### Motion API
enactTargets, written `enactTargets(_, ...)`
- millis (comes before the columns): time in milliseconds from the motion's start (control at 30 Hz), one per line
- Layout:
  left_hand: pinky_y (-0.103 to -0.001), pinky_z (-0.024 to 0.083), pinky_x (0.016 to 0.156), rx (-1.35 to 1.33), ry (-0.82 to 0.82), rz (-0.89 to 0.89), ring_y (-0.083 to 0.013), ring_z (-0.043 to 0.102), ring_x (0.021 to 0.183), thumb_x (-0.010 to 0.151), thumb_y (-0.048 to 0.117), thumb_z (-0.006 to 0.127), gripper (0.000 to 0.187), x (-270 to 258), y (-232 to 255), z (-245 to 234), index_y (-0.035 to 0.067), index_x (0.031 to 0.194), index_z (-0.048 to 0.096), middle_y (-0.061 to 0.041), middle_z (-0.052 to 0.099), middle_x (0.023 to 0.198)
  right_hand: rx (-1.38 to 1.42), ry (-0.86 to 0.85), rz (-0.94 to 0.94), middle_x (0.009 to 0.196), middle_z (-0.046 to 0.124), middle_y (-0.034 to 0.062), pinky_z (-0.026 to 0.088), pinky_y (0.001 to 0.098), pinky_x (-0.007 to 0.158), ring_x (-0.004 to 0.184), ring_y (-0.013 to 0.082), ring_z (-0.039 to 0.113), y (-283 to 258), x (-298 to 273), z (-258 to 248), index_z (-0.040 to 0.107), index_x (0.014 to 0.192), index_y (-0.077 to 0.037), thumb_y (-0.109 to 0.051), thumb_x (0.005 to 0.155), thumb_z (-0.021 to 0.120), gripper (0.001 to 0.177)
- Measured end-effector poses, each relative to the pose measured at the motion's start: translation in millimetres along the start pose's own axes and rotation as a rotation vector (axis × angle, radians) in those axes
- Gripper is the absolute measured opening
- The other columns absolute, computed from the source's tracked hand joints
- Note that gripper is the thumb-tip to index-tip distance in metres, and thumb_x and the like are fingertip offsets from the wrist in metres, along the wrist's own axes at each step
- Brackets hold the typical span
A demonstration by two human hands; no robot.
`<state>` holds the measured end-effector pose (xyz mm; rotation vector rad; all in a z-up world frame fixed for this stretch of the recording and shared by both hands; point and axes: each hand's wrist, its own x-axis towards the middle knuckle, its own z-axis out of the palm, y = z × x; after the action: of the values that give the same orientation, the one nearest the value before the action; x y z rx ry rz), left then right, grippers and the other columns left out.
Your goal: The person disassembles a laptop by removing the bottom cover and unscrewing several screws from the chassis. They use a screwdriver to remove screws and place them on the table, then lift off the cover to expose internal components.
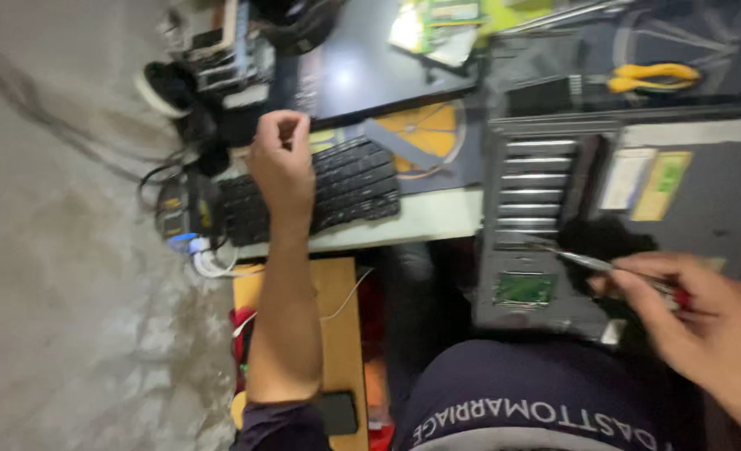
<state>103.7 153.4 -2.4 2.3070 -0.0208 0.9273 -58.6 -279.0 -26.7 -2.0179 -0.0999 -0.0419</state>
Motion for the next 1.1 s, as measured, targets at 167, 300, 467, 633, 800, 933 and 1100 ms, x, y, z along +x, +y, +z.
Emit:
enactTargets(167,-0.029,0.055,0.067,-0.046,0.065,-0.066,-0.0155,0.069,0.073,0.096,0.008,0.075,0.006,2,-10,-12,0.005,0.101,0.073,-0.007,0.071,0.089,0.158,-0.012,0.020,0.098,0.075,0.0151,0.056,0.0269,0.077,0.084,0.0170,0.071,22,-8,1,0.061,0.117,0.003,-0.002,0.105,0.062,0.013)
enactTargets(300,-0.029,0.054,0.066,0.006,-0.028,-0.077,-0.0160,0.068,0.075,0.094,0.010,0.079,0.009,-3,-8,-29,0.005,0.097,0.072,-0.007,0.067,0.091,0.199,-0.045,-0.033,0.097,0.074,0.0158,0.061,0.0276,0.087,0.093,0.0179,0.075,31,-9,1,0.060,0.115,0.003,-0.002,0.106,0.061,0.011)
enactTargets(467,-0.033,0.052,0.071,0.090,-0.072,0.011,-0.0201,0.066,0.079,0.100,0.011,0.074,0.006,-12,-2,-32,0.006,0.102,0.074,-0.008,0.067,0.095,0.177,-0.075,-0.059,0.096,0.074,0.0157,0.062,0.0286,0.087,0.093,0.0185,0.076,28,-5,-1,0.059,0.119,0.001,-0.003,0.104,0.061,0.016)
enactTargets(633,-0.035,0.054,0.072,0.175,-0.116,-0.033,-0.0227,0.069,0.079,0.096,0.013,0.070,0.010,1,-13,-20,0.006,0.103,0.074,-0.009,0.069,0.096,0.153,-0.072,-0.055,0.095,0.075,0.0168,0.062,0.0297,0.088,0.094,0.0194,0.076,30,-6,-3,0.060,0.119,0.001,-0.003,0.104,0.061,0.016)
enactTargets(800,-0.041,0.053,0.075,0.288,-0.133,0.005,-0.0312,0.069,0.088,0.096,0.018,0.072,0.010,18,-25,-8,0.009,0.099,0.077,-0.010,0.070,0.098,0.195,-0.042,-0.057,0.098,0.074,0.0164,0.062,0.0288,0.091,0.096,0.0189,0.075,35,-10,-5,0.058,0.116,0.002,-0.004,0.105,0.061,0.013)
enactTargets(933,-0.042,0.054,0.076,0.303,-0.143,0.011,-0.0329,0.068,0.091,0.095,0.019,0.072,0.010,27,-30,0,0.010,0.098,0.077,-0.010,0.069,0.098,0.199,-0.024,-0.041,0.098,0.074,0.0163,0.062,0.0281,0.089,0.095,0.0187,0.075,37,-13,-5,0.058,0.117,0.002,-0.004,0.106,0.061,0.013)
enactTargets(1100,-0.042,0.054,0.077,0.319,-0.170,0.025,-0.0316,0.068,0.090,0.093,0.019,0.074,0.010,31,-29,4,0.011,0.097,0.078,-0.009,0.069,0.097,0.157,-0.020,-0.012,0.096,0.074,0.0172,0.061,0.0292,0.090,0.094,0.0193,0.075,35,-11,-4,0.061,0.119,0.002,-0.004,0.105,0.061,0.015)
